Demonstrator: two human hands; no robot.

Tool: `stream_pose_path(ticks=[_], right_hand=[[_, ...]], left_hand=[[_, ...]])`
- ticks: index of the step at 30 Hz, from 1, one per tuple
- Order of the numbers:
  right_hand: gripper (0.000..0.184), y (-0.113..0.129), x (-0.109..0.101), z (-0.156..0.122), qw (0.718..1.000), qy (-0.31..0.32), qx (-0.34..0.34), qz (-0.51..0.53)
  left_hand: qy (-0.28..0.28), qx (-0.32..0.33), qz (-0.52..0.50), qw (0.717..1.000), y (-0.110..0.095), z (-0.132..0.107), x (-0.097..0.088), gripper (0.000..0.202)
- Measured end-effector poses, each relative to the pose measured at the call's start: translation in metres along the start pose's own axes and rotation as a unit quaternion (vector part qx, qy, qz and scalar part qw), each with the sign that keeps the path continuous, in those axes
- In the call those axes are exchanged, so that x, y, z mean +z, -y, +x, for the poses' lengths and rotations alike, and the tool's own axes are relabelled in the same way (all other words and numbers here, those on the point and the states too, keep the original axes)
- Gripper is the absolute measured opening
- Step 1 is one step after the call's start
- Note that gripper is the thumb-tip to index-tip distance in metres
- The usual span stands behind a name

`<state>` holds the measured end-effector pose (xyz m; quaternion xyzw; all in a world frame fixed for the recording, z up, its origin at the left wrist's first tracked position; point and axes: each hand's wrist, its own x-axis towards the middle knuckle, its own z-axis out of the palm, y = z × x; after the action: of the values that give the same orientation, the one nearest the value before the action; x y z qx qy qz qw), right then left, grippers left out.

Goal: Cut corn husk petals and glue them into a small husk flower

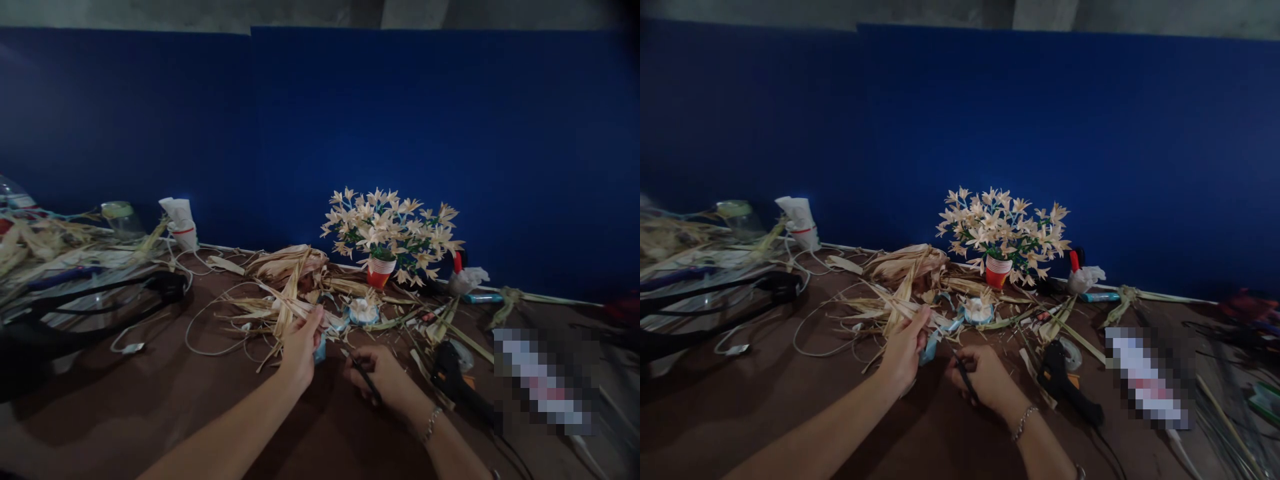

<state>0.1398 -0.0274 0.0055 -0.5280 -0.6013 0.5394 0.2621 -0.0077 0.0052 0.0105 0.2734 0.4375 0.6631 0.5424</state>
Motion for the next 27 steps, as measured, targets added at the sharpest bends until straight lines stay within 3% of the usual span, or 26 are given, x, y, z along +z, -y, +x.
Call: stream_pose_path(ticks=[27], right_hand=[[0.018, 0.0006, 0.0079, 0.0044, 0.999, -0.011, -0.028, 0.031]], left_hand=[[-0.021, -0.009, -0.024, 0.999, 0.0043, -0.0055, 0.0023, 0.039]])
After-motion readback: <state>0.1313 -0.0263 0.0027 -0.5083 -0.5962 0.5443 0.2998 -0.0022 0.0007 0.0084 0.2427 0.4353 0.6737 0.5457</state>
